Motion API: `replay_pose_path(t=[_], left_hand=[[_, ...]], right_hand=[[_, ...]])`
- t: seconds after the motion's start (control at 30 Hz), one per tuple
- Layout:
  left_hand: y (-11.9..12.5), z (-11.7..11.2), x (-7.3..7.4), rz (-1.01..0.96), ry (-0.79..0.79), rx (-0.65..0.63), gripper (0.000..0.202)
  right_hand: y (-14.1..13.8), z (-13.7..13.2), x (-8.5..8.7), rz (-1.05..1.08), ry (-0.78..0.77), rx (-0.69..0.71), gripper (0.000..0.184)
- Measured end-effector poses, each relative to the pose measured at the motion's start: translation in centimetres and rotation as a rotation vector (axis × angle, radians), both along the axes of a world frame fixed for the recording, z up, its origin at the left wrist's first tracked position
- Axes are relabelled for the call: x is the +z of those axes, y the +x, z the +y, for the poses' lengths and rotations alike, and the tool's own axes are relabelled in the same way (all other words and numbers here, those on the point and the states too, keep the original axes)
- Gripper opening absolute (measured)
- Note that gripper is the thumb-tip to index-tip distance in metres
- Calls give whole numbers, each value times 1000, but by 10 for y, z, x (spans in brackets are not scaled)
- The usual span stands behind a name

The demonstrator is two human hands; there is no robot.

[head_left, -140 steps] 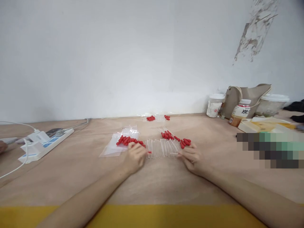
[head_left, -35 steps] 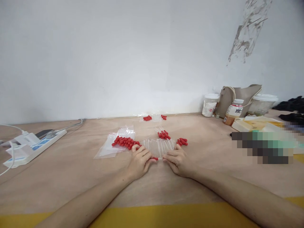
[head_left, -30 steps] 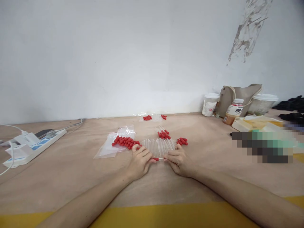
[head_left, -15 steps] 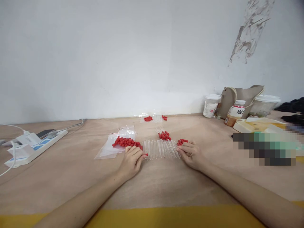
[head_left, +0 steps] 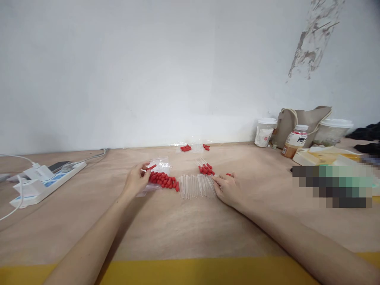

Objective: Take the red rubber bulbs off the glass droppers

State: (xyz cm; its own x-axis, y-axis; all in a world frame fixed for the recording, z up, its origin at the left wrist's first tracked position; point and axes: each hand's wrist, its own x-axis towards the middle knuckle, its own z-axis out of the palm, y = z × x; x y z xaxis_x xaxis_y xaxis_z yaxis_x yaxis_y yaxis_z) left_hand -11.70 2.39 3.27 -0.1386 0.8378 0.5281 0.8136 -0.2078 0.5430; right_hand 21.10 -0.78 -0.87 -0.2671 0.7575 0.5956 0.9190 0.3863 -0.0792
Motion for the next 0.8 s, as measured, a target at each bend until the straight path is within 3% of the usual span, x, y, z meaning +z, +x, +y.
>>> replay_pose_path(t=[0.13, 0.47, 0.63, 0.8], left_hand=[[-17, 5, -7, 54, -50, 69, 34], [-12, 14, -9, 200, -42, 39, 31], [-15, 8, -1, 154, 59, 119, 29], [-13, 3, 3, 192, 160, 198, 24]], right_hand=[[-2, -4, 5, -69, -52, 15, 29], [-3, -5, 4, 43, -127, 79, 44], [6, 8, 13, 214, -209, -27, 34], [10, 51, 33, 352, -440, -213, 19]])
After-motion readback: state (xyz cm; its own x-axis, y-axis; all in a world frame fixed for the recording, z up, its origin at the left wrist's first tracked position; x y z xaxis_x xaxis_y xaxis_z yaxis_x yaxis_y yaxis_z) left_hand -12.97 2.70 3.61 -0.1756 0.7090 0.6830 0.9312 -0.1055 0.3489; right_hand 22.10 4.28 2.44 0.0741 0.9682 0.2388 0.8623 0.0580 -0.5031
